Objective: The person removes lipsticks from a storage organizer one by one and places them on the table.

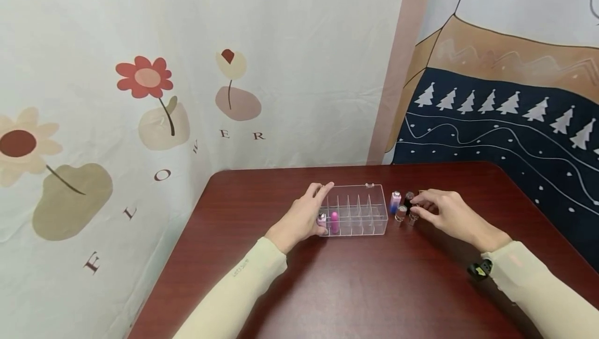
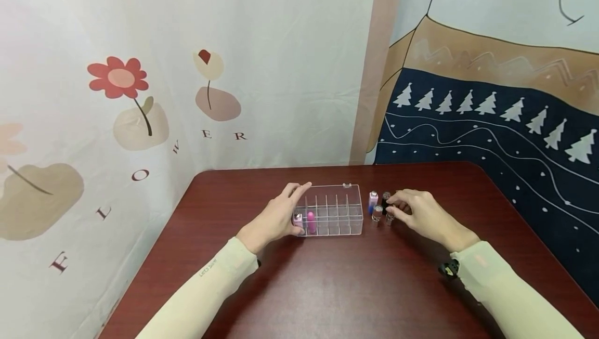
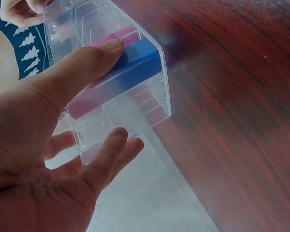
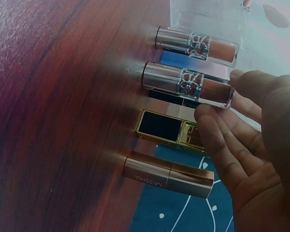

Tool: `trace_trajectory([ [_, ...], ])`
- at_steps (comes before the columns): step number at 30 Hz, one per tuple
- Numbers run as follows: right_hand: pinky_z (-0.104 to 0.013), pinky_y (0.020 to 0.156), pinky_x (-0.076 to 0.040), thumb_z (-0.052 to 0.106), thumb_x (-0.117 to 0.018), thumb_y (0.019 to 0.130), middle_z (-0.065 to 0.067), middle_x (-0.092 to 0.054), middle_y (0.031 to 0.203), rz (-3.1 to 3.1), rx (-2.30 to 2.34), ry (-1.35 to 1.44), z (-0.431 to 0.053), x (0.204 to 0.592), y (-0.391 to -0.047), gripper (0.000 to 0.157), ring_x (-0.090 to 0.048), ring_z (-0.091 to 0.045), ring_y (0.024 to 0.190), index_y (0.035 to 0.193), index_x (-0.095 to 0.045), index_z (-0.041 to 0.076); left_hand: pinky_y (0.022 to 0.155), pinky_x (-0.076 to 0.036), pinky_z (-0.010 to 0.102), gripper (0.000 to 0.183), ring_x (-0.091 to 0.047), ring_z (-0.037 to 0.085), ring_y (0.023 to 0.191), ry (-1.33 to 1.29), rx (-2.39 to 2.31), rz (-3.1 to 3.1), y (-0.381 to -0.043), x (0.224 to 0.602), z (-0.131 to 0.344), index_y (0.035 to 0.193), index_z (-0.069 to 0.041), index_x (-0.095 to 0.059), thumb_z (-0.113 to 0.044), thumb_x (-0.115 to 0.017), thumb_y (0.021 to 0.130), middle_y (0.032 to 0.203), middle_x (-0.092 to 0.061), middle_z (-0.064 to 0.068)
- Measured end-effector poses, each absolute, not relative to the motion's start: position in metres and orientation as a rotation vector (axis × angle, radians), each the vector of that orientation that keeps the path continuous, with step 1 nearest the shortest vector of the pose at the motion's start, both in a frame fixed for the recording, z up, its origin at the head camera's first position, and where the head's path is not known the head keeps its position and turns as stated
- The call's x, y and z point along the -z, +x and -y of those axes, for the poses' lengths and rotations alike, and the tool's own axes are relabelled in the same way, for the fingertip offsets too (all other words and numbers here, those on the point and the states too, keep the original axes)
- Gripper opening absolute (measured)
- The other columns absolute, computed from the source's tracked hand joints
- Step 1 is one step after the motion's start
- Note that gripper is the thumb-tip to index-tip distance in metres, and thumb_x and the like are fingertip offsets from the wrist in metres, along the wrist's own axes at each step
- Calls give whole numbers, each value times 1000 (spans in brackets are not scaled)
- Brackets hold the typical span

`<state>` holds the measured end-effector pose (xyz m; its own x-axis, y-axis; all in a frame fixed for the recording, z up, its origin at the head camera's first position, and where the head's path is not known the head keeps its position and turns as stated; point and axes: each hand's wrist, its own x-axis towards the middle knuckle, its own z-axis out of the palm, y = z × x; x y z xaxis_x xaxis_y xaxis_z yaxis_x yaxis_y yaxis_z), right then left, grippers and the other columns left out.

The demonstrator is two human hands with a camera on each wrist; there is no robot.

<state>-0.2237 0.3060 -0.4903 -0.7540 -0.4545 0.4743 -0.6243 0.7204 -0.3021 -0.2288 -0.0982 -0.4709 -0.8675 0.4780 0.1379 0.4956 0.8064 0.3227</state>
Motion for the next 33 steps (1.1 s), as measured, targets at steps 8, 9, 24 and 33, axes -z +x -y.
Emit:
trace_trajectory([
  [8, -30, 73, -69, 10, -97, 95, 3, -84, 102, 2542, -621, 800, -303, 477, -222, 23, -72, -1, 84, 115, -87, 12, 98, -72, 49, 124, -76, 35, 81, -794, 552, 2941, -234, 467, 102, 180, -17, -36, -13, -110, 80, 173, -48, 22],
  [9, -29, 73, -69, 9, -96, 95, 3, -83, 102, 2535, -625, 791, -301, 474, -221, 23, -71, -1, 84, 115, -86, 12, 97, -72, 49, 124, -76, 34, 79, -796, 555, 2939, -234, 466, 103, 180, -17, -37, -13, -110, 80, 173, -48, 22],
  [24, -32, 73, -70, 3, -97, 93, -3, -80, 105, 2411, -716, 985, -228, 466, -222, 33, -71, -5, 86, 122, -84, 10, 98, -72, 48, 125, -72, 30, 77, -829, 615, 2923, -235, 472, 108, 181, -16, -36, -15, -110, 80, 171, -48, 20],
  [33, -29, 81, -71, 15, -93, 100, -12, -82, 115, 2485, -804, 1136, -166, 472, -230, 31, -78, -15, 91, 128, -82, 5, 101, -72, 45, 124, -80, 35, 96, -853, 577, 2893, -230, 477, 105, 180, -12, -38, -16, -111, 79, 167, -51, 21],
])
